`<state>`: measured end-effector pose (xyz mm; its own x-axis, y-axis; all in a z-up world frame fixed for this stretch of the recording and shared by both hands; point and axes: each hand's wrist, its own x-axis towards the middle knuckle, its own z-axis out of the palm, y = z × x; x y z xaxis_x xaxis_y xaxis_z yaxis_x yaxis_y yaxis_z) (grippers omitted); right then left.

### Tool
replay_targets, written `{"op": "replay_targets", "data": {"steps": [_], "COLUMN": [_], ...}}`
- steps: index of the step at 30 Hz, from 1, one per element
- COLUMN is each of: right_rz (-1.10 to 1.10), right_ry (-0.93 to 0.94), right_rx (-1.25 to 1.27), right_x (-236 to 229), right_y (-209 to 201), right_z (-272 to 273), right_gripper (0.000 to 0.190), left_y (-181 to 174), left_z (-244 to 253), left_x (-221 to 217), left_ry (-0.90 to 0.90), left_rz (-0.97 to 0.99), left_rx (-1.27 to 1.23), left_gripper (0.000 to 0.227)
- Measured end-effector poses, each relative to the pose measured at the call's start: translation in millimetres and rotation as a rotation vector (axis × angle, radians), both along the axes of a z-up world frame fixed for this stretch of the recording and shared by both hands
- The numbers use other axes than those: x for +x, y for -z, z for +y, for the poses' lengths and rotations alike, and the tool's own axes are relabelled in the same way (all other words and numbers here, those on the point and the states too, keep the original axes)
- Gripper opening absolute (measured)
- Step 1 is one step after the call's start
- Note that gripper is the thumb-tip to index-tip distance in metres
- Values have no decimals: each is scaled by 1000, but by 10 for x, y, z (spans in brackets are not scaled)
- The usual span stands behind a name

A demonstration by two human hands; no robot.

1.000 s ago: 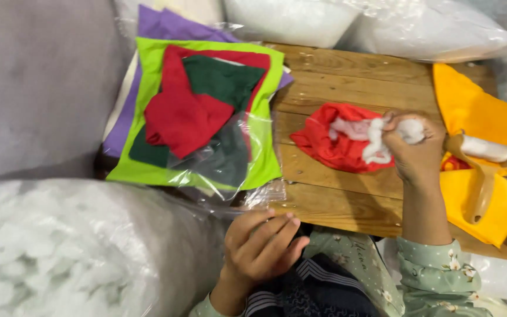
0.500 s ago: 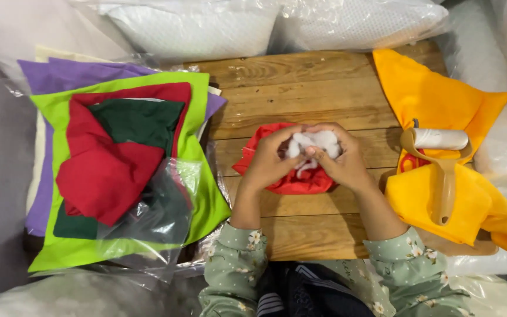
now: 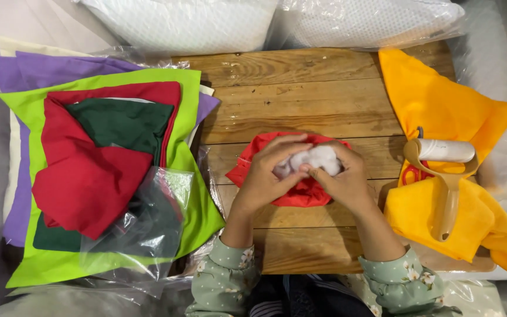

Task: Stuffing a red fabric pillowcase with white polyester fiberfill on a wooden workbench.

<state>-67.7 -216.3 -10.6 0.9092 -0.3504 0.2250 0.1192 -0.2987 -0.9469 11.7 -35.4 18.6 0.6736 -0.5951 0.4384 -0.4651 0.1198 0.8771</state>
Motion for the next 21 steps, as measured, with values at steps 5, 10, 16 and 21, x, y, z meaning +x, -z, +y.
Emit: {"op": "replay_targets", "data": {"steps": [5, 10, 16, 21], "right_rz": [-34, -48, -72, 126], "right_ry": [31, -46, -323, -443], "right_rx": [-82, -16, -372, -519], "right_x": [-39, -101, 33, 42], "right_y": [-77, -93, -426, -326], "right_z": [-230, -255, -51, -68], "right_gripper": [35, 47, 12, 23], "left_y": [99, -248, 45, -130], "left_z": [94, 192, 264, 281], "left_x": [75, 12, 99, 76], "left_ry": [-39, 128, 103, -6], "left_rz": [-2, 122, 59, 2], "left_rx": [70, 341, 464, 439], "left_gripper": [26, 66, 27, 62]}}
